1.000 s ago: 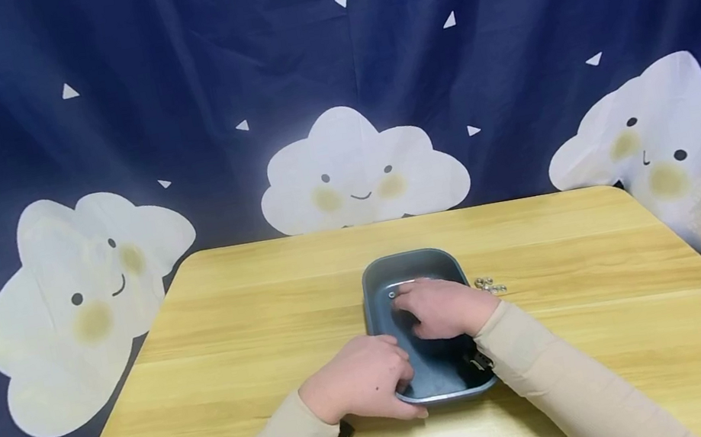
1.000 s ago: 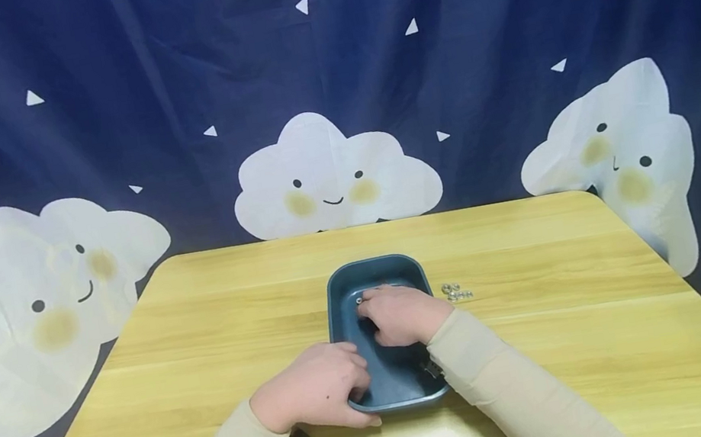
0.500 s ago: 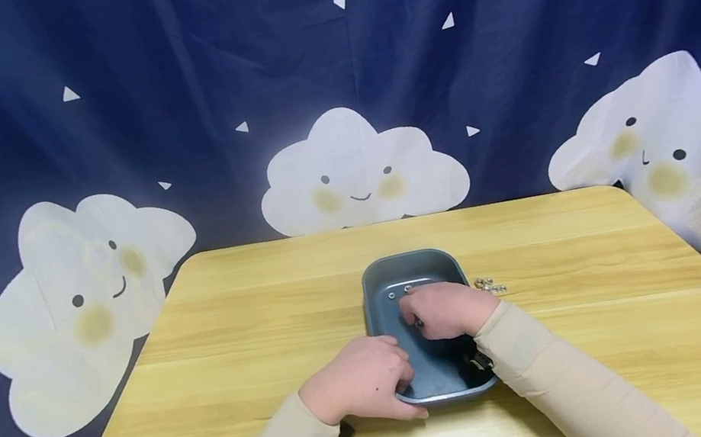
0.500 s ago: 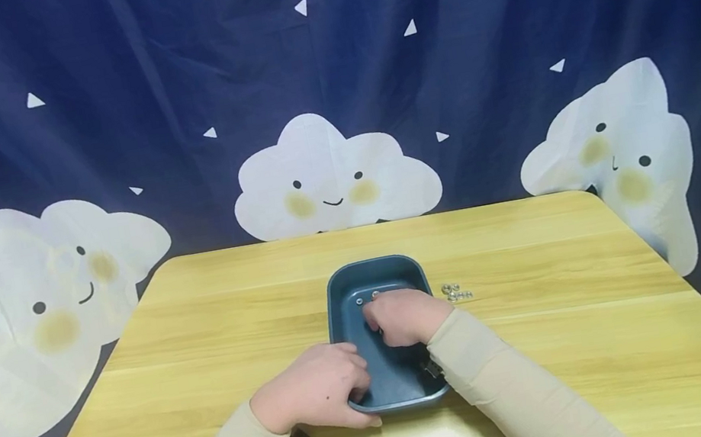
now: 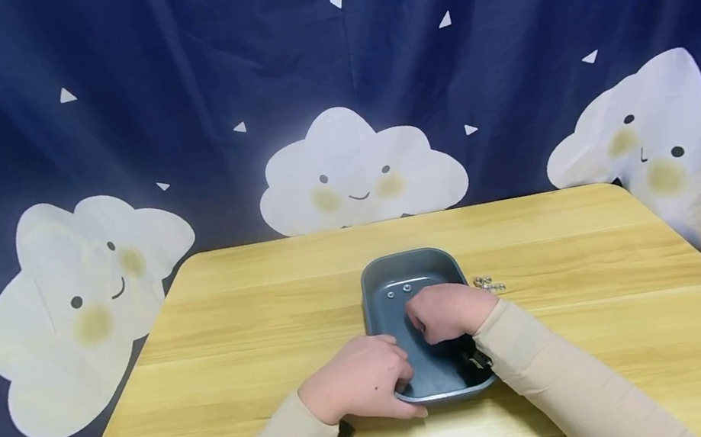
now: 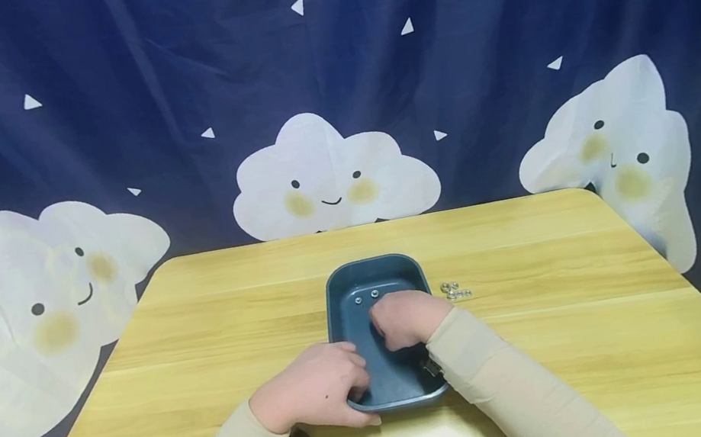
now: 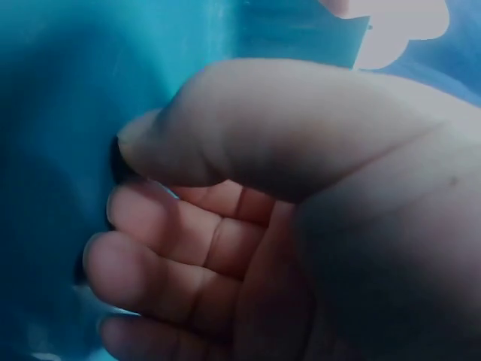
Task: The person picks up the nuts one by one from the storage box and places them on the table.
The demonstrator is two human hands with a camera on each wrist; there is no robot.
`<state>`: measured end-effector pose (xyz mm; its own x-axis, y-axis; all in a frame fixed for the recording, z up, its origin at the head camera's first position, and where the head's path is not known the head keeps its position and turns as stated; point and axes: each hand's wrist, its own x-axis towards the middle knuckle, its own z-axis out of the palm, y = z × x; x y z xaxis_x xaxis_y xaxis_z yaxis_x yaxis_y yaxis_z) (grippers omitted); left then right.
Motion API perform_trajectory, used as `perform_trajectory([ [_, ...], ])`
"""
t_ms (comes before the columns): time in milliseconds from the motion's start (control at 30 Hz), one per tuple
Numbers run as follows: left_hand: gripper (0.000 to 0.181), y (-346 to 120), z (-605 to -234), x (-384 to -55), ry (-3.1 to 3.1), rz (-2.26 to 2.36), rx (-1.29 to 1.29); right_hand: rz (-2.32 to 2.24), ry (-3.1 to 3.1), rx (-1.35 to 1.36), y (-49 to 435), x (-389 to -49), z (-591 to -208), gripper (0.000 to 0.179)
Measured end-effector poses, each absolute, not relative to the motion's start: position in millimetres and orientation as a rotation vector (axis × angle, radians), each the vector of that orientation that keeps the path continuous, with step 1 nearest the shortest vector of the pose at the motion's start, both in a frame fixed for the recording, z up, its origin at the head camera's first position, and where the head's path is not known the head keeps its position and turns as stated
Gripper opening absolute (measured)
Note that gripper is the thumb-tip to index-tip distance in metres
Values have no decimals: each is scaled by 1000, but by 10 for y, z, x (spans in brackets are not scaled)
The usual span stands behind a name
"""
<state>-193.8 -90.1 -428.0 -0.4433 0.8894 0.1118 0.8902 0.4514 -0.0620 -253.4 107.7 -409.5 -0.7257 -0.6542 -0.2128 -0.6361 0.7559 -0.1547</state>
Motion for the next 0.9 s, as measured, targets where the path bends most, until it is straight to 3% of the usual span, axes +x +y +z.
perform_trajectory([
  [900,53,-909,-4288,-1947,-2602,-62,-1602,-267,2728,-1065,1198,-2496,-3898,11],
])
